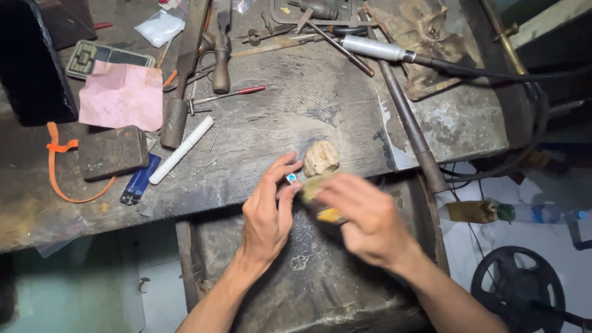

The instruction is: Polishing a small jewelry piece using a rotary tool and cleaning the area with a brush.

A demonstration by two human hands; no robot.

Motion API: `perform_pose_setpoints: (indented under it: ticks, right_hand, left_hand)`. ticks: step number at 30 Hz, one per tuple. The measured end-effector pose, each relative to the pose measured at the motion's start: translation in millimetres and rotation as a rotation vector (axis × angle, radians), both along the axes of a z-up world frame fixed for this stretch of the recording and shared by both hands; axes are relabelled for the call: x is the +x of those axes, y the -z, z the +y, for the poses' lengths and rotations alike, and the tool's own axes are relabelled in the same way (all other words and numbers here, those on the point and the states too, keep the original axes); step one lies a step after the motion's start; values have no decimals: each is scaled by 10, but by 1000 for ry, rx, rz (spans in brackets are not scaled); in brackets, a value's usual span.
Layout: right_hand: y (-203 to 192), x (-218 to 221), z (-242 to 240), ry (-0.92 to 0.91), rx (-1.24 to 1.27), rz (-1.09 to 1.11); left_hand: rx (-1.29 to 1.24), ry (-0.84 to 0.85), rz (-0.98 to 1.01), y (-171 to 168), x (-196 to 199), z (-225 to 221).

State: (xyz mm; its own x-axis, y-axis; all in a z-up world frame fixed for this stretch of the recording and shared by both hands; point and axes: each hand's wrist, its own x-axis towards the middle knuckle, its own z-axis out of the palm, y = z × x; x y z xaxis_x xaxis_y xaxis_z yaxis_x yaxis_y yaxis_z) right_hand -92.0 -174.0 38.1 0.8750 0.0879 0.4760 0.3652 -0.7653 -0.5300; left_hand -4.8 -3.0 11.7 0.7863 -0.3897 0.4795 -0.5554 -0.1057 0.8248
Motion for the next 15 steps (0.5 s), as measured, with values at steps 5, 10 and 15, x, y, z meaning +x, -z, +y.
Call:
perform_pose_setpoints:
  ticks: [5, 10, 15]
  right_hand:
    - [-321, 60, 61, -38, 62, -17]
    - [-411, 355, -473, 380, -187, 139]
    - [-180, 1069, -208, 451, -374, 353]
  left_hand:
    - [-12, -71, 5, -20, 31, 3]
    - [-42, -177, 20, 133, 82, 29]
    - [-29, -286, -8, 216, 117, 76]
